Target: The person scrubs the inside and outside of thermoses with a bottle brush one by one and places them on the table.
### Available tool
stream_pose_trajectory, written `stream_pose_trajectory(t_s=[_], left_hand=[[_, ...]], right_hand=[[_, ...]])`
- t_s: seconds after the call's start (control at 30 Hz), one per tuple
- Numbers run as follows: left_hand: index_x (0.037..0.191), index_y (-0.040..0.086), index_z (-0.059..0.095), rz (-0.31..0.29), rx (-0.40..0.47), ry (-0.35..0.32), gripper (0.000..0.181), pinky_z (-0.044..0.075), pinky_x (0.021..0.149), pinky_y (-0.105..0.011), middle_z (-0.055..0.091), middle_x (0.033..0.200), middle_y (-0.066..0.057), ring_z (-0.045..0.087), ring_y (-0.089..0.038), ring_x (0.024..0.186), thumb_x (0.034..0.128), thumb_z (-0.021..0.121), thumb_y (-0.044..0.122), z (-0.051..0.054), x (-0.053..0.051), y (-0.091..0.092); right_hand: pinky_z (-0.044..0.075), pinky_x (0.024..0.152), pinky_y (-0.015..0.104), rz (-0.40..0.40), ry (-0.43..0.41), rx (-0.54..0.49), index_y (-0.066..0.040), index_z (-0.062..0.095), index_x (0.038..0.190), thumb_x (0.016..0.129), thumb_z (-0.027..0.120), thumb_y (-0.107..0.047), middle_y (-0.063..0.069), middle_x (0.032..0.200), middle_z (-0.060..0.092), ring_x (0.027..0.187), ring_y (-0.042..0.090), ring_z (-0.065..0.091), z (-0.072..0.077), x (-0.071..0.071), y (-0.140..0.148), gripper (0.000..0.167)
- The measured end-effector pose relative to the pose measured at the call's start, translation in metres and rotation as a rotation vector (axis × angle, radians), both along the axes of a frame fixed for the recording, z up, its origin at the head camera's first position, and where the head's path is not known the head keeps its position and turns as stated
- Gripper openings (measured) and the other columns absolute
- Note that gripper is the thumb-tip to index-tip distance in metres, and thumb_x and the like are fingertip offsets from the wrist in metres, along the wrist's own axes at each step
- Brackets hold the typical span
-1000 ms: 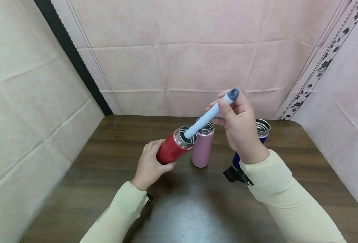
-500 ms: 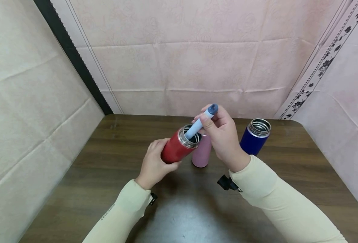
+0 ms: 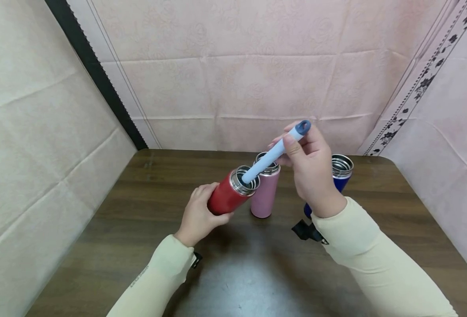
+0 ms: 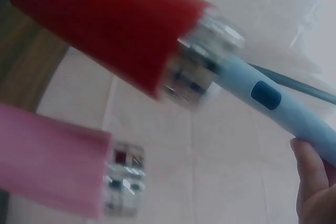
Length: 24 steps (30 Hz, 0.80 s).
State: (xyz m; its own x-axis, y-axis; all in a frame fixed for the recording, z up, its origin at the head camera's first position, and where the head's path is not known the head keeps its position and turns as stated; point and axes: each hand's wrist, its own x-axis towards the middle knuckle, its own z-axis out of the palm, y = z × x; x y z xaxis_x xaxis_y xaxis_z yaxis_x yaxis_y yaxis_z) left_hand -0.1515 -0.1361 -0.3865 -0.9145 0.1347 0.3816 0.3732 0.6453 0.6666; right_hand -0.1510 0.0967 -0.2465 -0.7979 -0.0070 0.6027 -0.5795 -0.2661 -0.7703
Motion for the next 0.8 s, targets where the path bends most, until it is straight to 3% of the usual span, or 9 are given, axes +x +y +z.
stream_pose_trajectory(t_s=[0.23,0.53,0.8], left_hand=[[0.127,0.014,0.055,0.003,-0.032,-0.014,0.071,0.053,0.084,-0.048,0.056,0.122,-0.004,0.05,-0.023,0.111,0.0643,0.086,0.024,-0.005,0.0,-0.003],[0.127,0.014,0.055,0.03,-0.074,0.001,0.072,0.053,0.083,-0.048,0.058,0.12,-0.005,0.052,-0.024,0.108,0.0632,0.087,0.026,-0.004,-0.002,-0.005],[0.125,0.014,0.055,0.037,-0.114,0.052,0.071,0.054,0.08,-0.048,0.059,0.119,-0.005,0.053,-0.024,0.106,0.0632,0.087,0.027,-0.001,-0.002,-0.01]], right_hand=[[0.058,0.069,0.03,0.026,0.016,-0.102,-0.007,0.06,0.102,0.096,0.054,-0.001,0.006,0.085,0.067,0.08,0.018,0.069,0.011,-0.001,0.012,0.011],[0.058,0.063,0.033,-0.04,0.046,-0.129,-0.008,0.06,0.099,0.095,0.054,-0.001,0.008,0.08,0.067,0.075,0.02,0.068,0.023,0.0,0.019,0.01],[0.058,0.06,0.034,-0.042,0.066,-0.18,-0.003,0.06,0.098,0.094,0.055,-0.002,0.01,0.077,0.066,0.071,0.021,0.069,0.037,0.004,0.024,0.006]])
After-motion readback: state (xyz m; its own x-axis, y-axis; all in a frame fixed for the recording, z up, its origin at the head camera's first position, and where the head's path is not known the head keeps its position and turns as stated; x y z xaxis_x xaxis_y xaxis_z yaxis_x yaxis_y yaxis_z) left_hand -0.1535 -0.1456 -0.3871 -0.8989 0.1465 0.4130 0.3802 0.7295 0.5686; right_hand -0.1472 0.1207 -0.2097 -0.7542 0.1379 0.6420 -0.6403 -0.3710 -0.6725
